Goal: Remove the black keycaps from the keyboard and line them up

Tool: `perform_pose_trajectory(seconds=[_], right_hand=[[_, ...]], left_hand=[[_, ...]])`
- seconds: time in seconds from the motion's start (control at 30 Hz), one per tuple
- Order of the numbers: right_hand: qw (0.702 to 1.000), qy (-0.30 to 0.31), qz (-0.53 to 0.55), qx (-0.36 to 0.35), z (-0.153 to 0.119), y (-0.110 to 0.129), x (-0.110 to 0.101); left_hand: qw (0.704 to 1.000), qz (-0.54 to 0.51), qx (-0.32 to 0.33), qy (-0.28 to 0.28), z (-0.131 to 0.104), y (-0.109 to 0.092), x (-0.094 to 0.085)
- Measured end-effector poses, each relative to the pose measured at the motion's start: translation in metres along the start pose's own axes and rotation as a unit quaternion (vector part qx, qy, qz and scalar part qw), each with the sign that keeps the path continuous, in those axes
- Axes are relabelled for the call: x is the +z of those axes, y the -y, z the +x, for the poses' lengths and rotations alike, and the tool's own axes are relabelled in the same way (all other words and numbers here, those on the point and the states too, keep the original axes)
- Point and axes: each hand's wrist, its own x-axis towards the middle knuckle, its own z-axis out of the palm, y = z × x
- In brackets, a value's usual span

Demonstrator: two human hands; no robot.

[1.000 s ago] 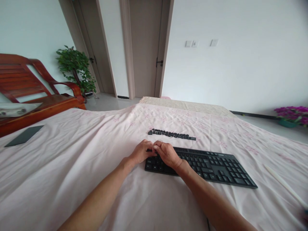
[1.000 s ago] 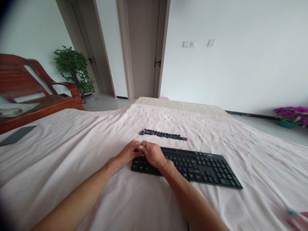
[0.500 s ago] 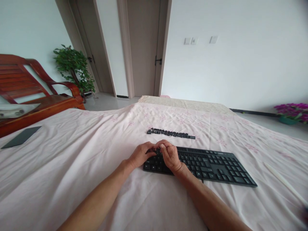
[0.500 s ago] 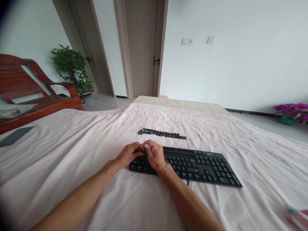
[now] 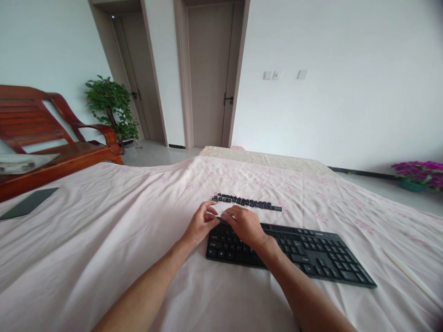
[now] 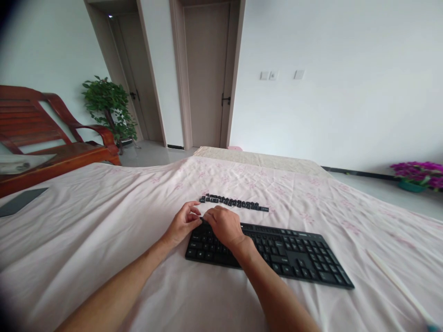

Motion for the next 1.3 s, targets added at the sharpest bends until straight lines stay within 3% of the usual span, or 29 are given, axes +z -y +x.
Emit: perform_pose_trajectory(seconds=[0.17,0.37,0.43,0.57,0.63,0.97,1.3], right_hand=[[0.996,0.072,0.004,0.053,0.007,-0.004,0.004],[0.995,0.085,0.022,0.058,0.017,-0.007,0.004],[0.994,0.07,0.011,0.08,0.025,-0.012,0.006],[0.985,0.039,-0.029,0.166,0.045,-0.028,0.014],[0.979,0.039,-0.051,0.193,0.055,-0.034,0.02],[0.976,0.039,-0.077,0.202,0.079,-0.039,0.045],[0.974,0.046,-0.098,0.199,0.082,-0.039,0.051]], left_hand=[[1.0,-0.023,0.001,0.001,0.0,-0.002,0.0],[1.0,-0.025,-0.002,0.011,0.002,-0.002,-0.001],[1.0,0.017,0.0,-0.013,0.004,0.001,-0.002],[0.98,0.149,0.003,-0.128,0.009,0.016,-0.005],[0.97,0.19,0.004,-0.15,0.01,0.022,-0.006],[0.961,0.242,0.031,-0.126,0.012,0.03,-0.008],[0.959,0.252,0.039,-0.124,0.013,0.028,-0.008]])
